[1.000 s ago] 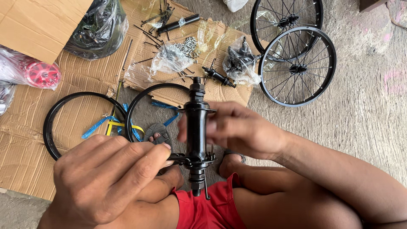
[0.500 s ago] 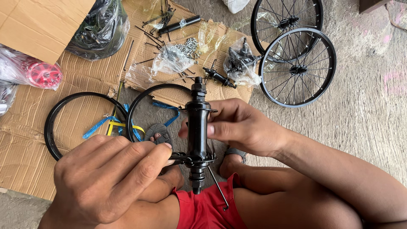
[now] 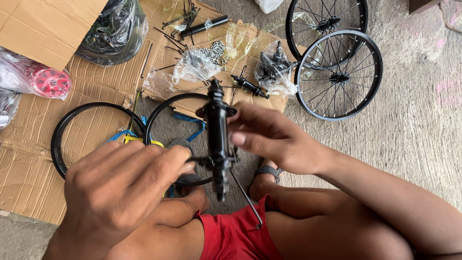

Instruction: The person inserts spokes into a bicycle hub and threads them into a rim, using an Allen key to tighten the nipples. The person works on one wheel at a time, gradually adding spokes and securing them.

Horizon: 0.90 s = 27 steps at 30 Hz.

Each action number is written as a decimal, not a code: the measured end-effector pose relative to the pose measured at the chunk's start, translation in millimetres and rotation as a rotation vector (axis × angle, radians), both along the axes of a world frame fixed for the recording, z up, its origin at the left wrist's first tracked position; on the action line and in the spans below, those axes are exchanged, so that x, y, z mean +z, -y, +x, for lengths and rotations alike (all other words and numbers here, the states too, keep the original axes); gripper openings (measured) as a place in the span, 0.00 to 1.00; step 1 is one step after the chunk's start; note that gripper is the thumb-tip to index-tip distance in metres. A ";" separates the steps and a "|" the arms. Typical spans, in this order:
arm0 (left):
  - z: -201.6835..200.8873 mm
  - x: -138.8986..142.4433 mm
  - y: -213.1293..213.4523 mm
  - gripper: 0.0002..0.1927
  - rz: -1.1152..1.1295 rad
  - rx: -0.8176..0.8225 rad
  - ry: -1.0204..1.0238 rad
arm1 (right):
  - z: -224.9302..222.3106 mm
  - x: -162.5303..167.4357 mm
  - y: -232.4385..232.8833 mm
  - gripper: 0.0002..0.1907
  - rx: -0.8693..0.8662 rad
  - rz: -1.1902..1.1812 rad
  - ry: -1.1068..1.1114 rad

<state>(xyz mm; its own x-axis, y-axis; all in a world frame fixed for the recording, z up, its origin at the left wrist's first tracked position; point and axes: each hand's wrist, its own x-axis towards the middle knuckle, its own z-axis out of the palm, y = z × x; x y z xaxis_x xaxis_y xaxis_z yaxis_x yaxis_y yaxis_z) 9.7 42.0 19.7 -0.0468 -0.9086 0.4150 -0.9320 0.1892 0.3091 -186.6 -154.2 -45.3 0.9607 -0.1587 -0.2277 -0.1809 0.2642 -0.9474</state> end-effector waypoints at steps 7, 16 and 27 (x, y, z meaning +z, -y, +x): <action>0.3 -2.0 -0.6 0.13 0.030 0.109 -0.048 | -14.5 42.2 13.8 0.13 0.096 -1.027 0.375; -7.9 -0.8 4.2 0.25 -0.104 0.055 0.066 | -18.6 77.4 -14.9 0.11 0.274 -1.032 0.603; -5.9 1.4 2.6 0.26 -0.028 0.053 -0.039 | -17.7 62.2 -24.0 0.24 0.376 -1.343 0.523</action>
<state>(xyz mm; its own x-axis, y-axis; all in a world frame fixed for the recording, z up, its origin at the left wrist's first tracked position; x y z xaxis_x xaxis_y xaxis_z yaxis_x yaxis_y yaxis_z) 3.7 39.4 21.1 0.0172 -0.8974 0.4408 -0.9284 0.1493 0.3404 -204.3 -130.2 16.8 0.9166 0.3042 0.2594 0.3903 -0.8210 -0.4167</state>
